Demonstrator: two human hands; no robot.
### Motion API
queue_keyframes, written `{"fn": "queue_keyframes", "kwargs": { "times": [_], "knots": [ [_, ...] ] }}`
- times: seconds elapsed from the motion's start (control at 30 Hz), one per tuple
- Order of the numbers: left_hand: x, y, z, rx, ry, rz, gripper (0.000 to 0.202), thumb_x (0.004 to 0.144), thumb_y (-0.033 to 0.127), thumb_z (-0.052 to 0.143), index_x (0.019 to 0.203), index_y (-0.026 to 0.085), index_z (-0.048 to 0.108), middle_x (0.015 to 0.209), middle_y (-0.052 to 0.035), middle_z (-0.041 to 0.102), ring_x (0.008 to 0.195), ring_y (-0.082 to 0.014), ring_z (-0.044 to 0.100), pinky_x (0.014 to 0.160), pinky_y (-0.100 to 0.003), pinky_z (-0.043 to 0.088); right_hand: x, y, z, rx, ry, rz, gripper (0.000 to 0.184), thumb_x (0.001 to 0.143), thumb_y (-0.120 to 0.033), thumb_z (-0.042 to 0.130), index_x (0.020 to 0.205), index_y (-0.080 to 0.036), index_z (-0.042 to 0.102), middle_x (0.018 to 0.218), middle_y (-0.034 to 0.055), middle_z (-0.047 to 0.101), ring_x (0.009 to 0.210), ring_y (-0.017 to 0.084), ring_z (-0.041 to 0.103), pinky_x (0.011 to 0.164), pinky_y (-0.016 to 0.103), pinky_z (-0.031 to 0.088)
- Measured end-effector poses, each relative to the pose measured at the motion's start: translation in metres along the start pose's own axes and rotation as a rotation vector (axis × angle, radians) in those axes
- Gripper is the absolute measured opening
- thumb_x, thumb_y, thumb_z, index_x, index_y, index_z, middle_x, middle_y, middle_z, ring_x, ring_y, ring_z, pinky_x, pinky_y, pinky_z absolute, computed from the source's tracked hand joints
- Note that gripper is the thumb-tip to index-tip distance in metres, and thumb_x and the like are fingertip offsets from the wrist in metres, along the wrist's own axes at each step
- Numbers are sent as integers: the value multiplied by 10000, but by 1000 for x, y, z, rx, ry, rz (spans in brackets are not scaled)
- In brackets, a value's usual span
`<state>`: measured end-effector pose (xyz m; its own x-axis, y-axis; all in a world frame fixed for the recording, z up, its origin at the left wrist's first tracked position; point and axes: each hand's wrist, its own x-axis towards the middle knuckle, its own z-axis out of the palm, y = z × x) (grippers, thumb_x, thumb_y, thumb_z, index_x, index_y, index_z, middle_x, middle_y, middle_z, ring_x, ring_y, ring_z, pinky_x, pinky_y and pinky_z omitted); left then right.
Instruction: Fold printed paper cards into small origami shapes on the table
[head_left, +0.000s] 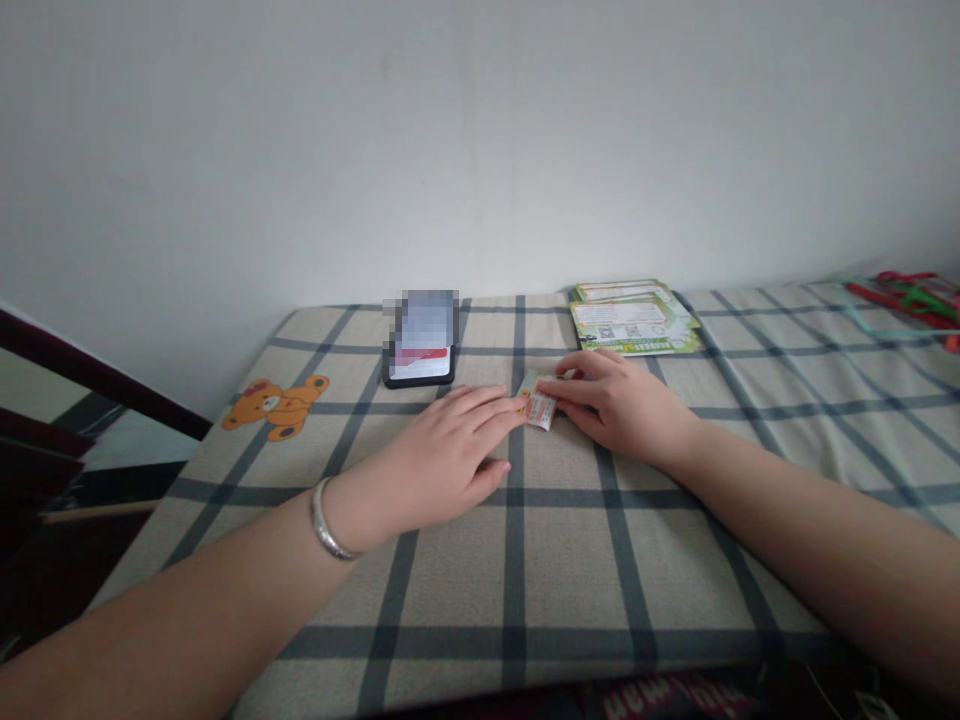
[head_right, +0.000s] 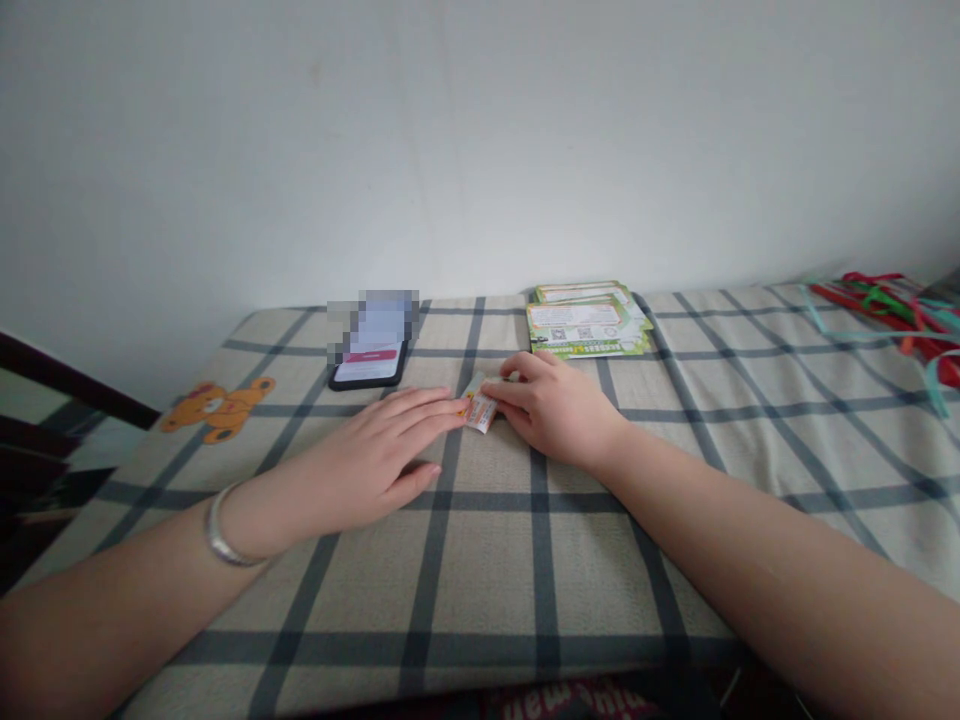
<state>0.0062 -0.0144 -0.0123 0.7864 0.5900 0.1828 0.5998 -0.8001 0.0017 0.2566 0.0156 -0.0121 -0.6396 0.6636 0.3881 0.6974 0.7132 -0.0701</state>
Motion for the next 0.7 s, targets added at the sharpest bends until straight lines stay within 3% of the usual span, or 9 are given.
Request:
{"fn": "queue_keyframes", "kwargs": {
  "times": [0.43, 0.7],
  "knots": [
    [3, 0, -2, -40, 5, -11, 527, 924, 326, 504, 1427, 230, 378, 1473, -41, 417, 1356, -224, 349, 1162, -420, 259, 2, 1, 2, -57, -68, -15, 327, 965, -280, 448, 1226, -276, 644, 1130, 84, 642, 963, 215, 576, 855, 377, 488],
    [1, -2, -2, -42, 13, -8, 505, 926, 342, 510, 1401, 199, 414, 1467, -51, 428, 1393, -227, 299, 1169, -426, 259, -1, 2, -4, -36, 27, -108, 260, 937, -256, 504, 1115, -252, 694, 1149, 77, 658, 972, 221, 575, 825, 372, 493]
  ]
}}
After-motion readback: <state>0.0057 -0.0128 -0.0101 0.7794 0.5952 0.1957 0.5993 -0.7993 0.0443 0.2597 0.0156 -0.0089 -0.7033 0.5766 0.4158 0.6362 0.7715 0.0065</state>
